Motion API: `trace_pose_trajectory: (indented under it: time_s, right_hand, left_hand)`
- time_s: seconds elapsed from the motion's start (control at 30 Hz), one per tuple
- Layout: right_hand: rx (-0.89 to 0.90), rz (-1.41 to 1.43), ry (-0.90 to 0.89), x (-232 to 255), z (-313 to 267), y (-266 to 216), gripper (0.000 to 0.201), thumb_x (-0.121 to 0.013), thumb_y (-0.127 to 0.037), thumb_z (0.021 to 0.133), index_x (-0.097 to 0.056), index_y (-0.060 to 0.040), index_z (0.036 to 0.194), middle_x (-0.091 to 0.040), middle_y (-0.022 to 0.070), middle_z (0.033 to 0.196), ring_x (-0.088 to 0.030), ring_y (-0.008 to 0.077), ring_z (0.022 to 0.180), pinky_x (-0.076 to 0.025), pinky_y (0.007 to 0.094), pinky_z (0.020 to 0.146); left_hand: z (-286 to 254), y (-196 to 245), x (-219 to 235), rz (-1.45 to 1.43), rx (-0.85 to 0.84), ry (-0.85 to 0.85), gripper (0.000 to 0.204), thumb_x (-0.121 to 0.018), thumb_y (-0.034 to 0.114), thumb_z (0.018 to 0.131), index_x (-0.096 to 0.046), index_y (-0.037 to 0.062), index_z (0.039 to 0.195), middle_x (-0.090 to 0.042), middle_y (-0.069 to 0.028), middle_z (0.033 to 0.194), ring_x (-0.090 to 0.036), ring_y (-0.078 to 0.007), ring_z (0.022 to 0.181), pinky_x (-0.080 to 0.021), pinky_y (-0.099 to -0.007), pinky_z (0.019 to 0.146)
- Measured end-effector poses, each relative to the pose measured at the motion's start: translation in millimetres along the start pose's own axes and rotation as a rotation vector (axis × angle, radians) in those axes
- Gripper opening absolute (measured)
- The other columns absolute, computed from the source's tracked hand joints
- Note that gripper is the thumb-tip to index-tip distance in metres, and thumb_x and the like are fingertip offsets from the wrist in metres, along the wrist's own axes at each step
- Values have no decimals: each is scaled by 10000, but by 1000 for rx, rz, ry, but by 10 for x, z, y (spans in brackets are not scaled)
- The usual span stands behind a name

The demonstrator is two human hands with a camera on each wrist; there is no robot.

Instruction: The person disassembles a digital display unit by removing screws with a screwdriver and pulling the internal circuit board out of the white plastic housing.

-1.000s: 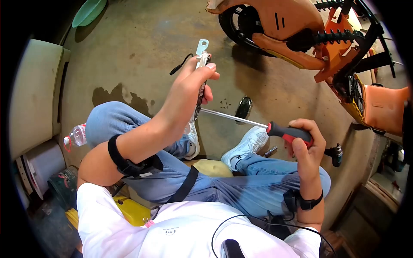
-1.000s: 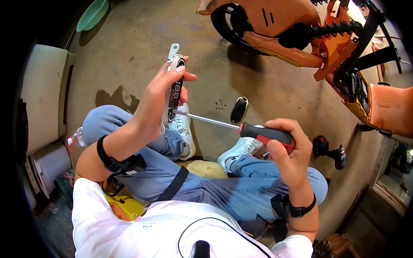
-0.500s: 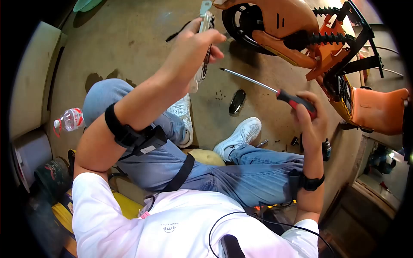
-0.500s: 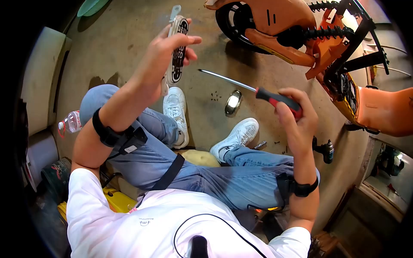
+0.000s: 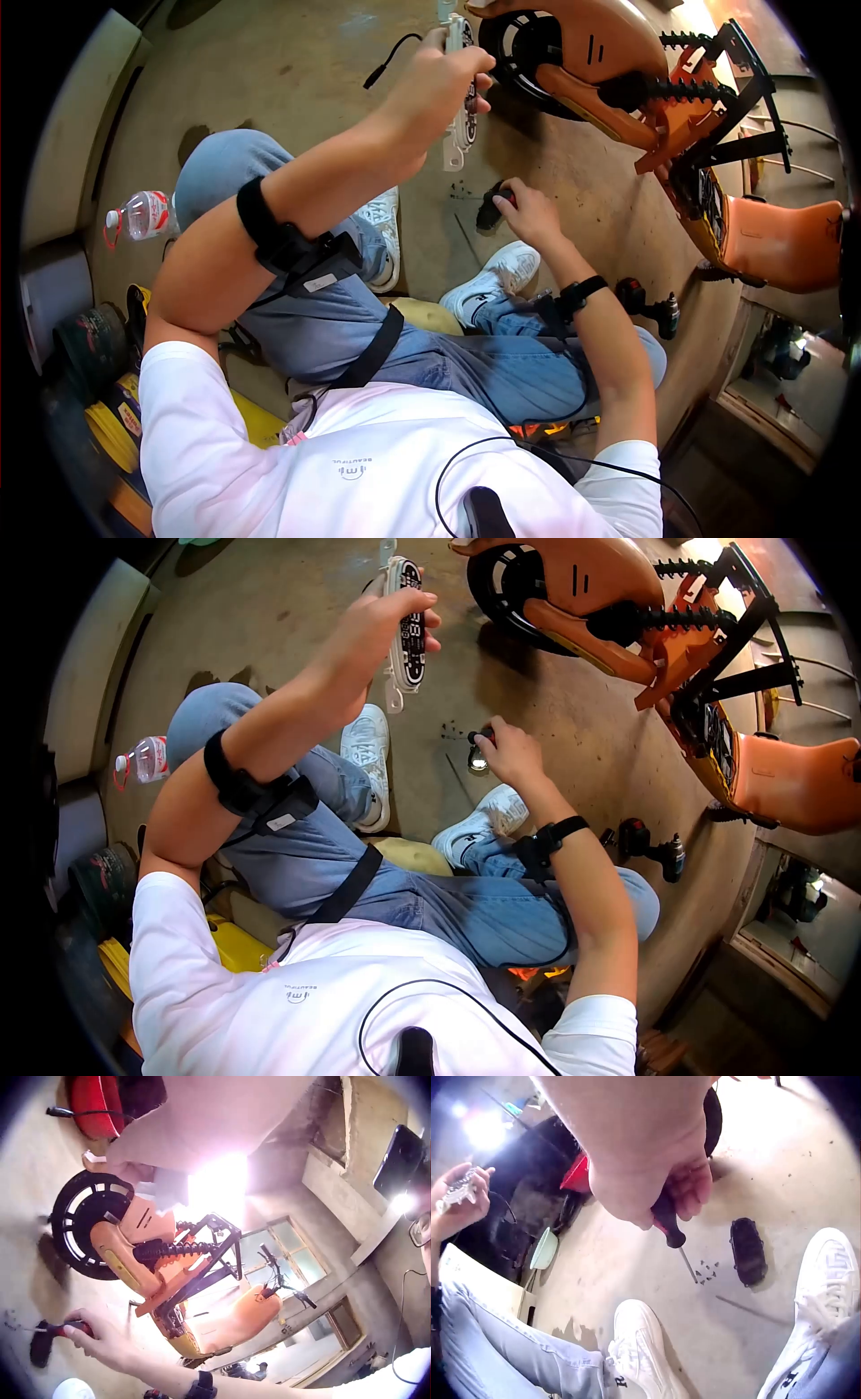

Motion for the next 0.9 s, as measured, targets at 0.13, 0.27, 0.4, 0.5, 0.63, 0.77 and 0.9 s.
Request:
trace_pose_trajectory:
  time_s: [0.13, 0.27, 0.4, 0.5, 0.63, 0.77, 0.9]
  right_hand:
    - [-28, -14, 2, -134, -43, 35, 352, -602, -373, 899, -617, -85, 1100, -707, 154, 993, -658, 378, 944, -506, 483, 795]
    - [-65, 18, 10, -181, -57, 59, 358, -598, -378, 903, -613, -87, 1111, -704, 153, 1012, -655, 368, 964, -506, 469, 803]
    - [-67, 52, 51, -181, -38, 74, 360, -599, -384, 902, -611, -100, 1123, -702, 148, 1025, -654, 365, 969, -506, 455, 815]
    - [-85, 58, 46, -177, -22, 83, 372, -605, -392, 898, -611, -105, 1134, -703, 146, 1028, -653, 364, 976, -504, 452, 823]
    - [-108, 63, 29, -222, -3, 101, 380, -609, -396, 897, -610, -103, 1140, -703, 146, 1027, -654, 367, 978, -504, 451, 826]
    - [-106, 67, 40, -261, 9, 120, 378, -616, -392, 896, -613, -102, 1137, -705, 156, 1013, -656, 374, 964, -505, 459, 820]
    - [-118, 163, 81, -227, 15, 130, 350, -635, -367, 888, -639, -89, 1100, -707, 176, 963, -668, 374, 921, -514, 454, 790]
  left_hand:
    - [5, -21, -6, 27, 20, 4, 356, -622, 300, 891, -521, 64, 1137, -617, -58, 938, -633, -145, 799, -492, -309, 716]
    - [-8, -29, -12, 40, 31, 15, 350, -627, 307, 884, -533, 67, 1120, -628, -57, 963, -634, -143, 827, -485, -311, 747]
    - [26, -74, 17, 35, 65, -11, 327, -624, 304, 883, -559, 62, 1092, -636, -60, 975, -630, -140, 844, -478, -307, 764]
    - [2, -63, 3, 46, 60, -5, 312, -620, 305, 884, -583, 53, 1064, -641, -60, 978, -625, -134, 848, -470, -306, 778]
    - [19, -61, 24, 36, 47, -7, 307, -617, 315, 882, -598, 51, 1038, -640, -52, 966, -621, -130, 862, -463, -307, 783]
    - [-6, -35, 3, 31, 17, -26, 374, -614, 307, 878, -563, 60, 1155, -636, -47, 963, -621, -130, 873, -460, -304, 778]
    - [15, -14, 26, 86, 8, -49, 450, -603, 256, 882, -508, 55, 1274, -618, -45, 936, -622, -131, 856, -459, -292, 769]
Point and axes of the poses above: each hand's wrist, its own z-axis towards the middle knuckle, its own x-axis out of the back of the hand, y = z × x, the point moved 4 cm from there along z, towards the middle knuckle
